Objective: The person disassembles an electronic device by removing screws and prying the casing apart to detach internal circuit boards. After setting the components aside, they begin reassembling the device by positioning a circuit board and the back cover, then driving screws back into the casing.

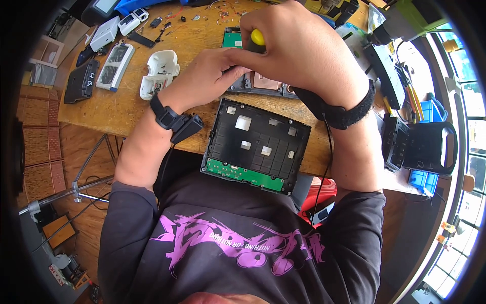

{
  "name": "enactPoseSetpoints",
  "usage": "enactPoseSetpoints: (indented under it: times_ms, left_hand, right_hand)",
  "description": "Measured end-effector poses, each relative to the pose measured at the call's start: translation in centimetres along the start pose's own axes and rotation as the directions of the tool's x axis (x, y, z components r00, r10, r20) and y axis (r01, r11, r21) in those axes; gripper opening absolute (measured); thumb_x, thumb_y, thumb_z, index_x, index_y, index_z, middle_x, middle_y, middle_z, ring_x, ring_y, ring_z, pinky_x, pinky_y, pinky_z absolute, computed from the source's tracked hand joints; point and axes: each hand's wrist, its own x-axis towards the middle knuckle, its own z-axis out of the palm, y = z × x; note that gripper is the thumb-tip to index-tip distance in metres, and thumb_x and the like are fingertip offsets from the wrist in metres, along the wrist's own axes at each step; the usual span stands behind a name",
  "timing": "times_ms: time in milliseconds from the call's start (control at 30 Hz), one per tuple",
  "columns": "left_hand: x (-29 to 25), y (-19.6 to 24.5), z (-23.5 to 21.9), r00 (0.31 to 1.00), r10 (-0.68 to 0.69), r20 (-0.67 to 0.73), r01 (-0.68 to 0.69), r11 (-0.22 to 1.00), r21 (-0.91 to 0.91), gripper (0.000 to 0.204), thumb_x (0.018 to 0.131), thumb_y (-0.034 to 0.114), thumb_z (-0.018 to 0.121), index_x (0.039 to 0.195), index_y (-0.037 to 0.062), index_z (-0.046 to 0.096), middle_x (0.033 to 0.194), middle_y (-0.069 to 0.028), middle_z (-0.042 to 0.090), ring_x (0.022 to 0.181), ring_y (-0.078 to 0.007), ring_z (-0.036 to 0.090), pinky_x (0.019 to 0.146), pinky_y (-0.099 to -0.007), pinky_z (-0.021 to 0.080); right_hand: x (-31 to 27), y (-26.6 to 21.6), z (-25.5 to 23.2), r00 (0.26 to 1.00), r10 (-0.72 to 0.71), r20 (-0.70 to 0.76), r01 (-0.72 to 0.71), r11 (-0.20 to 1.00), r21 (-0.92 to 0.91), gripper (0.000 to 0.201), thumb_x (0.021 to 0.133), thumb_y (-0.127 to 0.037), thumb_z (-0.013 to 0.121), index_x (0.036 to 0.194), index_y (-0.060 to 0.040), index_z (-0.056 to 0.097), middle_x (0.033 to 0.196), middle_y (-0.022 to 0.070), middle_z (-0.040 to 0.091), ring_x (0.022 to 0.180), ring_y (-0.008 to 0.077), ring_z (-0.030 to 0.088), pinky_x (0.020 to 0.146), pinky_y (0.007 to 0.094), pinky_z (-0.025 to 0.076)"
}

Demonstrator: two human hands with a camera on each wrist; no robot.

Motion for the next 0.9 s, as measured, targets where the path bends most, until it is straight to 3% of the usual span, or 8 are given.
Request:
enactPoseSetpoints:
  times_ms: [67, 167, 300, 400, 500, 533, 600, 900]
  left_hand:
    - [0.0, -0.5, 0.2, 1.0, -0.015, 0.003, 0.015, 0.999, 0.051, 0.029, 0.115, 0.023, 0.069, 0.134, 0.0038, 0.077, 0.119, -0.019, 0.083, 0.112, -0.0427, 0.079, 0.097, -0.0475, 0.061]
    - [0.1, -0.7, 0.7, 0.992, 0.089, -0.087, -0.087, 0.996, 0.024, 0.023, 0.112, 0.016, 0.07, 0.131, 0.0063, 0.078, 0.116, -0.0205, 0.082, 0.109, -0.0458, 0.077, 0.092, -0.0503, 0.062]
    - [0.3, 0.1, 0.3, 0.999, 0.01, -0.042, -0.011, 1.0, -0.017, 0.022, 0.113, 0.017, 0.071, 0.128, 0.0036, 0.08, 0.116, -0.0174, 0.084, 0.107, -0.0396, 0.08, 0.093, -0.045, 0.062]
    - [0.4, -0.4, 0.5, 0.999, 0.018, -0.051, -0.021, 0.999, -0.046, 0.019, 0.112, 0.014, 0.073, 0.126, 0.0042, 0.082, 0.114, -0.0155, 0.085, 0.104, -0.0373, 0.081, 0.091, -0.0429, 0.062]
    - [0.4, -0.6, 0.7, 0.995, 0.058, -0.076, -0.062, 0.997, -0.052, 0.019, 0.112, 0.015, 0.074, 0.125, 0.0043, 0.082, 0.112, -0.0139, 0.086, 0.104, -0.0349, 0.082, 0.091, -0.0416, 0.063]
    - [0.3, -0.5, 0.6, 0.996, 0.055, -0.069, -0.059, 0.997, -0.049, 0.019, 0.112, 0.014, 0.073, 0.125, 0.0043, 0.082, 0.113, -0.0136, 0.087, 0.105, -0.0341, 0.083, 0.092, -0.0412, 0.063]
    - [0.3, -0.3, 0.6, 0.997, 0.057, -0.06, -0.059, 0.997, -0.045, 0.019, 0.112, 0.014, 0.073, 0.125, 0.0043, 0.083, 0.114, -0.0133, 0.087, 0.105, -0.0332, 0.083, 0.093, -0.0409, 0.063]
    - [0.4, -0.2, 0.6, 0.999, 0.007, -0.053, -0.011, 0.997, -0.08, 0.02, 0.112, 0.008, 0.07, 0.128, 0.0042, 0.082, 0.115, -0.0139, 0.087, 0.107, -0.0317, 0.083, 0.096, -0.0399, 0.063]
  right_hand:
    - [0.1, 0.2, -0.3, 0.999, -0.053, -0.013, 0.053, 0.998, 0.037, 0.027, 0.094, -0.026, 0.095, 0.1, -0.0022, 0.082, 0.085, 0.0101, 0.08, 0.075, 0.0247, 0.077, 0.071, 0.0365, 0.058]
    - [0.4, -0.4, -2.2, 0.998, -0.049, -0.041, 0.059, 0.956, 0.286, 0.027, 0.088, -0.018, 0.094, 0.098, 0.0025, 0.08, 0.088, 0.0159, 0.082, 0.073, 0.0294, 0.08, 0.07, 0.0377, 0.064]
    - [0.2, 1.4, -2.9, 0.962, -0.272, -0.037, 0.273, 0.94, 0.205, 0.033, 0.089, -0.017, 0.094, 0.11, 0.0058, 0.083, 0.095, 0.0175, 0.085, 0.079, 0.0284, 0.083, 0.073, 0.0357, 0.068]
    - [0.1, 0.9, -2.9, 0.994, -0.098, 0.05, 0.087, 0.978, 0.191, 0.026, 0.091, -0.017, 0.094, 0.104, 0.0039, 0.084, 0.092, 0.0166, 0.085, 0.074, 0.0262, 0.082, 0.069, 0.035, 0.067]
    - [0.3, -1.6, -4.7, 0.998, -0.054, 0.041, 0.041, 0.964, 0.263, 0.022, 0.093, -0.017, 0.094, 0.1, 0.002, 0.085, 0.087, 0.0148, 0.084, 0.068, 0.025, 0.08, 0.064, 0.0343, 0.065]
    - [0.2, -1.9, -4.5, 0.998, -0.053, 0.039, 0.041, 0.964, 0.262, 0.022, 0.093, -0.017, 0.094, 0.1, 0.002, 0.085, 0.087, 0.0148, 0.084, 0.068, 0.025, 0.08, 0.064, 0.0343, 0.065]
    - [-0.2, -2.3, -4.1, 0.995, -0.097, 0.011, 0.097, 0.995, -0.009, 0.022, 0.093, -0.018, 0.094, 0.1, 0.0011, 0.085, 0.083, 0.0143, 0.082, 0.065, 0.0255, 0.078, 0.062, 0.034, 0.063]
    - [-0.4, 0.7, -3.9, 0.992, -0.123, 0.024, 0.12, 0.986, 0.12, 0.026, 0.094, -0.019, 0.094, 0.108, 0.0011, 0.083, 0.087, 0.0142, 0.083, 0.071, 0.0253, 0.081, 0.067, 0.0344, 0.065]
